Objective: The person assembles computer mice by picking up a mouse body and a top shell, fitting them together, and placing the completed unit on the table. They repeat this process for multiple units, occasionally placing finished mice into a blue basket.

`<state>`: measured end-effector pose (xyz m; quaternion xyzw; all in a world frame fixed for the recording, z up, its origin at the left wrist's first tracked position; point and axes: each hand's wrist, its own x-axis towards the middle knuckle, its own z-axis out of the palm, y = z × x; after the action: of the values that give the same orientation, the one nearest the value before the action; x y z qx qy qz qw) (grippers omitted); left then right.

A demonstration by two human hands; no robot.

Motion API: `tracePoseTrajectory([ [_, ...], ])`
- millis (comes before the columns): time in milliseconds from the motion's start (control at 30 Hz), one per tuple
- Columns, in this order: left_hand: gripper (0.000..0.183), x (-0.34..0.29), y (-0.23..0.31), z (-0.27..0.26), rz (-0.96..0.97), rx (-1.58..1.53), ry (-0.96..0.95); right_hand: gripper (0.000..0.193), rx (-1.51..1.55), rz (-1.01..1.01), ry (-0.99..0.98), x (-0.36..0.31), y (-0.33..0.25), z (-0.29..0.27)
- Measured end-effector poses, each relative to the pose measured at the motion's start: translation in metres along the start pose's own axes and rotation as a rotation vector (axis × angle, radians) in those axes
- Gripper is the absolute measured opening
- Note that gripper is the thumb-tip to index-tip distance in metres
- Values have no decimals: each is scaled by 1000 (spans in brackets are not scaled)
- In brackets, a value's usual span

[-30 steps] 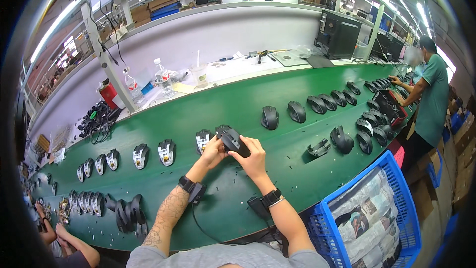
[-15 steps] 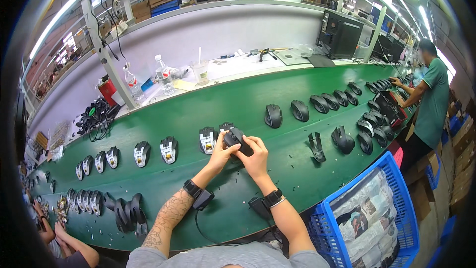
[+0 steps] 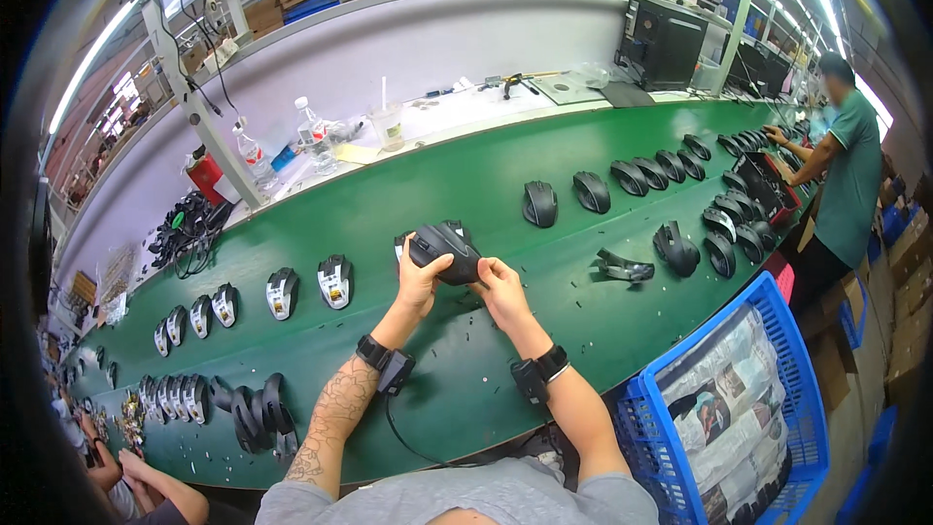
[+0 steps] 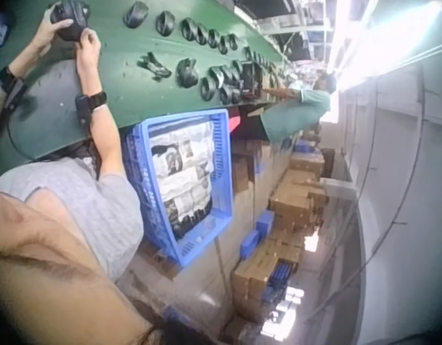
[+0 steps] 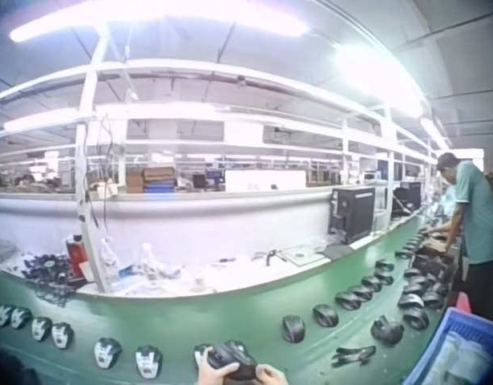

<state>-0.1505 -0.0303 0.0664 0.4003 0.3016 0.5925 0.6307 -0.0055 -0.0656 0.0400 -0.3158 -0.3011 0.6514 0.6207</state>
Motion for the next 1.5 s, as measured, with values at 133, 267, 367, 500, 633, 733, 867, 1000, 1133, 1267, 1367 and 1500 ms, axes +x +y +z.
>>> tracePoseTrajectory([
  [133, 58, 2, -6, 0, 5, -2, -29, 19, 14, 16, -31, 4, 4, -13],
  [267, 49, -1, -11, 5, -36, -52, 9, 20, 13, 36, 19, 5, 6, -18],
  [367, 38, 4, -8, -1, -194, -15, 20, 22, -11, 77, 38, 7, 3, -17],
  [500, 33, 7, -1, -8, -441, -261, 69, 24, -477, 52, 10, 20, 3, -36],
  [633, 45, 4, -1, -7, -461, -165, 149, 47, -1008, -627, 21, 1, -10, 6],
  [733, 57, 2, 3, -2, -491, -170, 69, 57, -962, -410, 24, 2, -18, 0],
  [867, 69, 3, 15, 0, -612, 173, -70, 50, -731, -235, 96, 13, -9, -19],
  [1000, 59, 0, 21, 4, -619, 431, -143, 47, -690, -164, 122, 12, -11, -17],
  [1133, 34, -2, 13, 3, -540, 440, -211, 47, -687, -129, 137, 12, -10, -19],
  [1267, 32, 1, -1, -6, -410, 487, -238, 49, -956, -318, 297, 3, -13, -6],
  [1367, 28, 9, -7, 1, -173, 674, -287, 54, -1192, -524, 435, 3, -18, -8],
  [1500, 37, 29, -8, 13, 391, 1425, -207, 59, -1358, -556, 680, 19, -26, -37],
])
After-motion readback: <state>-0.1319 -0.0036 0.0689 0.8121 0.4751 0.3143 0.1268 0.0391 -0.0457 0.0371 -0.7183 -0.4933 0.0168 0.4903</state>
